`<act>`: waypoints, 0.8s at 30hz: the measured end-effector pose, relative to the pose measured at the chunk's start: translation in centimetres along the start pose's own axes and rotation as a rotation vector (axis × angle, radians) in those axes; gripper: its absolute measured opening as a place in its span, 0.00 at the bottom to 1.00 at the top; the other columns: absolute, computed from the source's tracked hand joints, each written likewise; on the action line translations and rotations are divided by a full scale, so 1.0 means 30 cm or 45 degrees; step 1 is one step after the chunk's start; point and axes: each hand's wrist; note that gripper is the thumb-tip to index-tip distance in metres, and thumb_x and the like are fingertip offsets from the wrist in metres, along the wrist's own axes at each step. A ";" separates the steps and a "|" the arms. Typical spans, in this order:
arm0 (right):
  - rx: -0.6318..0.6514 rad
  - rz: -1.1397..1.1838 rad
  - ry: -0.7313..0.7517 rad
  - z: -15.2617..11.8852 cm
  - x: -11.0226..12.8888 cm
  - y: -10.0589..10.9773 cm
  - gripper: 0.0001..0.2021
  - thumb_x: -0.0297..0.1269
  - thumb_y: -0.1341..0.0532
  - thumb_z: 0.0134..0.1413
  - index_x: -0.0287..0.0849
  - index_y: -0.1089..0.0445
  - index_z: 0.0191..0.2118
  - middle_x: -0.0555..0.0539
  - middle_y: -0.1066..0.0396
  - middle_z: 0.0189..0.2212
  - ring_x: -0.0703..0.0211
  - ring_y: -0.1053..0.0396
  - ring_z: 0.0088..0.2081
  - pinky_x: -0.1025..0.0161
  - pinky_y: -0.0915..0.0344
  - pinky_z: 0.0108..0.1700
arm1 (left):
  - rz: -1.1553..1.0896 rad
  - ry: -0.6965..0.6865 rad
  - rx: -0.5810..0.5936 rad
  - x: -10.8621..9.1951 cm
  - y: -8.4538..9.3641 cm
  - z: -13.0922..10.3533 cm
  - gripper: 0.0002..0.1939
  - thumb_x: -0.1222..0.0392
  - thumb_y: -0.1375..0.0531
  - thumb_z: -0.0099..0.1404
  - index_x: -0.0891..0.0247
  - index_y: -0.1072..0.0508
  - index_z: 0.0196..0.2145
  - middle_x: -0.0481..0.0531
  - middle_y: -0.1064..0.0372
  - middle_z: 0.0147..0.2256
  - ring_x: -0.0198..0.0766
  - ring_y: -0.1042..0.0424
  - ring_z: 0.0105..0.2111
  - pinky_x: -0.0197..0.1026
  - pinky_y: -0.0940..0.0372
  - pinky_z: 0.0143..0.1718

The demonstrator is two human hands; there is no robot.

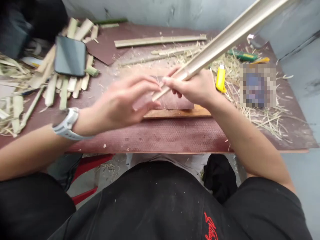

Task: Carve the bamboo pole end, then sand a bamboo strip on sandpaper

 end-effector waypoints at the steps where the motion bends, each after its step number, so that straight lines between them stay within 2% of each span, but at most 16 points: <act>1: -0.006 -0.080 0.025 -0.002 0.000 0.004 0.17 0.55 0.27 0.52 0.47 0.21 0.38 0.52 0.29 0.21 0.61 0.34 0.24 0.62 0.36 0.26 | 0.046 -0.036 0.063 -0.018 0.001 -0.012 0.15 0.55 0.42 0.75 0.64 0.28 0.55 0.62 0.28 0.56 0.53 0.26 0.54 0.56 0.28 0.54; 3: -0.004 -0.197 0.066 -0.002 -0.002 0.014 0.18 0.56 0.31 0.56 0.46 0.21 0.37 0.51 0.30 0.20 0.60 0.35 0.23 0.61 0.37 0.26 | 0.155 -0.098 0.149 -0.024 -0.005 -0.030 0.16 0.56 0.44 0.76 0.67 0.29 0.56 0.66 0.28 0.57 0.53 0.25 0.53 0.54 0.27 0.52; 6: -0.048 -0.277 0.101 0.006 -0.013 0.031 0.18 0.56 0.33 0.59 0.45 0.21 0.36 0.50 0.30 0.20 0.59 0.33 0.24 0.59 0.36 0.27 | 0.206 0.017 0.155 0.040 -0.007 -0.031 0.19 0.53 0.43 0.76 0.68 0.30 0.57 0.65 0.26 0.53 0.51 0.23 0.49 0.51 0.26 0.48; 9: -0.082 -0.293 0.108 0.013 -0.018 0.048 0.18 0.56 0.34 0.61 0.45 0.23 0.35 0.50 0.31 0.20 0.60 0.34 0.23 0.58 0.36 0.28 | 0.213 0.064 0.149 0.138 0.003 -0.010 0.21 0.51 0.42 0.76 0.68 0.31 0.58 0.67 0.27 0.56 0.53 0.26 0.55 0.55 0.29 0.56; 13: -0.052 -0.310 0.087 0.017 -0.004 0.068 0.18 0.56 0.33 0.59 0.44 0.23 0.36 0.52 0.31 0.20 0.61 0.34 0.23 0.59 0.38 0.28 | 0.162 -0.075 0.317 0.224 -0.009 0.014 0.32 0.44 0.39 0.73 0.68 0.35 0.65 0.70 0.38 0.67 0.55 0.37 0.68 0.56 0.40 0.68; 16: -0.005 -0.304 0.040 0.022 0.004 0.066 0.20 0.58 0.31 0.56 0.44 0.24 0.37 0.52 0.30 0.21 0.62 0.34 0.23 0.62 0.40 0.25 | 0.139 -0.098 0.424 0.234 -0.033 0.016 0.36 0.42 0.41 0.74 0.71 0.38 0.68 0.71 0.42 0.70 0.56 0.43 0.71 0.56 0.44 0.70; 20: 0.145 -0.233 -0.034 0.031 -0.010 0.031 0.19 0.56 0.30 0.54 0.43 0.24 0.36 0.52 0.29 0.20 0.63 0.34 0.21 0.64 0.42 0.22 | 0.122 -0.087 0.459 0.216 -0.048 0.012 0.37 0.42 0.42 0.75 0.74 0.38 0.69 0.73 0.41 0.69 0.57 0.41 0.70 0.56 0.43 0.70; 24: 0.279 -0.204 -0.060 0.041 -0.037 0.020 0.17 0.53 0.31 0.57 0.43 0.21 0.40 0.50 0.25 0.23 0.63 0.31 0.23 0.65 0.37 0.24 | 0.109 -0.107 0.483 0.222 -0.049 0.012 0.40 0.39 0.44 0.74 0.74 0.40 0.70 0.71 0.44 0.71 0.56 0.45 0.72 0.54 0.47 0.72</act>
Point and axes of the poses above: each hand's wrist, its own z-axis towards the middle knuckle, its own y-axis out of the back of the hand, x = y × z
